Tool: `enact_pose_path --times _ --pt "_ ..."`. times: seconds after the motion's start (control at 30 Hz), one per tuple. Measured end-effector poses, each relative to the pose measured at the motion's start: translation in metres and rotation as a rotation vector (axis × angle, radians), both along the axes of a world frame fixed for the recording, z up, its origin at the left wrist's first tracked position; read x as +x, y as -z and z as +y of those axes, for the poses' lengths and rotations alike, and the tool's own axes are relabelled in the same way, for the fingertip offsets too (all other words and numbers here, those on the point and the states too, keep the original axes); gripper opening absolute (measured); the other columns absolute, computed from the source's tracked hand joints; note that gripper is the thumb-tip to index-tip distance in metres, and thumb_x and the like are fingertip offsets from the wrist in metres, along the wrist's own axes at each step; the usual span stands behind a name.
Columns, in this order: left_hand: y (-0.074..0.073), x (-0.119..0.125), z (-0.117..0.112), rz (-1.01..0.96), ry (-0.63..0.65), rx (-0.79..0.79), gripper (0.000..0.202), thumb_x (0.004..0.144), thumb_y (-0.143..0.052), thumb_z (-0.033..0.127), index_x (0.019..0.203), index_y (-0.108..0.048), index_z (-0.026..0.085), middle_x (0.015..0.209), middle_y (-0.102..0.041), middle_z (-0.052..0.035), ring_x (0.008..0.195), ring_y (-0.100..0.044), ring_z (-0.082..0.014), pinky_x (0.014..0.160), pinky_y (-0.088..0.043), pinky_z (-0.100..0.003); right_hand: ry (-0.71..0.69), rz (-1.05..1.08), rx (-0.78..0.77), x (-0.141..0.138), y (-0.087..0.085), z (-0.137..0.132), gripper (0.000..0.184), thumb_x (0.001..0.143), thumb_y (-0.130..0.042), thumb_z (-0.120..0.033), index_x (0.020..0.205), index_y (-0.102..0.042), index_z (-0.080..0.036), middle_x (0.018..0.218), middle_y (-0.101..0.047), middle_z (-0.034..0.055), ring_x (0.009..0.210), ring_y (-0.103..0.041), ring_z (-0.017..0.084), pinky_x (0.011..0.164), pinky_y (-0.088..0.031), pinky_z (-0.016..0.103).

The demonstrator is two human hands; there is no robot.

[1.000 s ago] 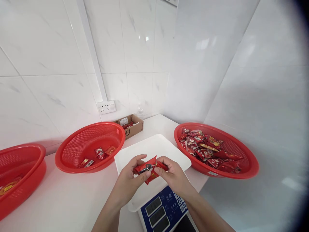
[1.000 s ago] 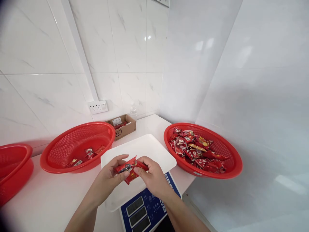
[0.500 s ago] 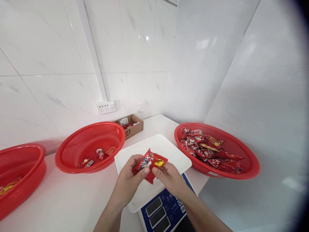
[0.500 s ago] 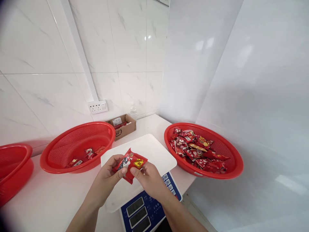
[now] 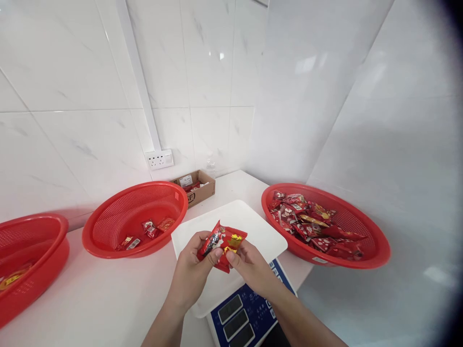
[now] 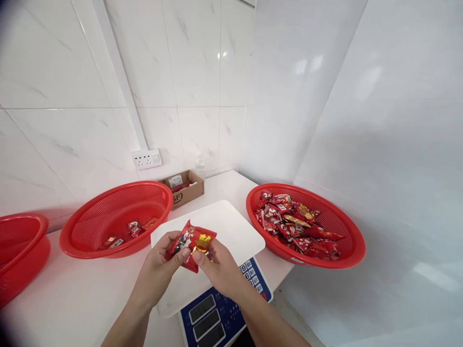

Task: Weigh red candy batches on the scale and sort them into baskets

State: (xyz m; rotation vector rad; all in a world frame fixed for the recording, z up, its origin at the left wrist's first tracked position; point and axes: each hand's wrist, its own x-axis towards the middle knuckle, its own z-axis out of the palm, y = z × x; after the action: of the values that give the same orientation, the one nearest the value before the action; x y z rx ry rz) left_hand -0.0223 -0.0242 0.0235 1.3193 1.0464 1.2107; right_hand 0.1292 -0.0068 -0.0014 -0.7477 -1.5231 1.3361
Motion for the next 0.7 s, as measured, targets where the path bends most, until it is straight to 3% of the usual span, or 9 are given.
enact_pose_path --times 0.17,0.27,0.43,0.57,0.7 --pt "0.0019 -0.0058 0.0033 0.151 0.088 0.000 0.021 0.077 -0.063 0.038 0.082 -0.054 0.019 0.076 -0.057 0.0010 0.072 -0.053 -0.0156 0.067 -0.043 -0.026 0.067 -0.013 -0.016 0.0005 0.0020 0.0002 0.036 0.083 -0.054 -0.048 0.106 -0.061 -0.020 0.099 -0.066 0.0059 0.086 -0.061 0.019 0.081 -0.047 0.034" --pt "0.0042 -0.0076 0.0037 0.263 0.044 0.024 0.028 0.079 -0.059 0.043 0.070 -0.050 0.019 0.065 -0.048 0.0039 0.063 -0.043 -0.0124 0.058 -0.035 -0.022 0.046 -0.018 -0.027 0.0007 0.0010 0.0002 0.035 0.083 -0.055 -0.047 0.105 -0.061 -0.020 0.098 -0.066 0.0057 0.086 -0.061 0.019 0.082 -0.047 0.035" --pt "0.0027 -0.0046 0.0002 0.258 -0.012 0.064 0.034 0.082 -0.053 0.050 0.067 -0.046 0.019 0.061 -0.041 0.0049 0.058 -0.035 -0.0114 0.053 -0.030 -0.022 0.004 -0.032 -0.018 -0.0003 -0.0002 -0.0012 0.040 0.084 -0.052 -0.049 0.111 -0.059 -0.020 0.097 -0.065 0.0056 0.082 -0.059 0.017 0.081 -0.047 0.034" --pt "0.0008 -0.0019 -0.0029 0.237 -0.042 0.088 0.037 0.081 -0.051 0.050 0.063 -0.043 0.020 0.058 -0.037 0.0054 0.057 -0.033 -0.0110 0.051 -0.029 -0.021 -0.035 -0.006 0.011 -0.0018 0.0003 -0.0029 0.042 0.085 -0.052 -0.049 0.116 -0.057 -0.020 0.106 -0.064 0.0068 0.093 -0.059 0.019 0.088 -0.045 0.036" --pt "0.0029 -0.0012 -0.0016 0.271 -0.058 0.060 0.038 0.080 -0.053 0.052 0.062 -0.042 0.020 0.059 -0.039 0.0050 0.058 -0.034 -0.0114 0.052 -0.030 -0.022 0.010 0.010 0.016 -0.0017 0.0009 -0.0049 0.040 0.085 -0.052 -0.048 0.113 -0.059 -0.020 0.106 -0.065 0.0067 0.093 -0.060 0.020 0.086 -0.046 0.035"
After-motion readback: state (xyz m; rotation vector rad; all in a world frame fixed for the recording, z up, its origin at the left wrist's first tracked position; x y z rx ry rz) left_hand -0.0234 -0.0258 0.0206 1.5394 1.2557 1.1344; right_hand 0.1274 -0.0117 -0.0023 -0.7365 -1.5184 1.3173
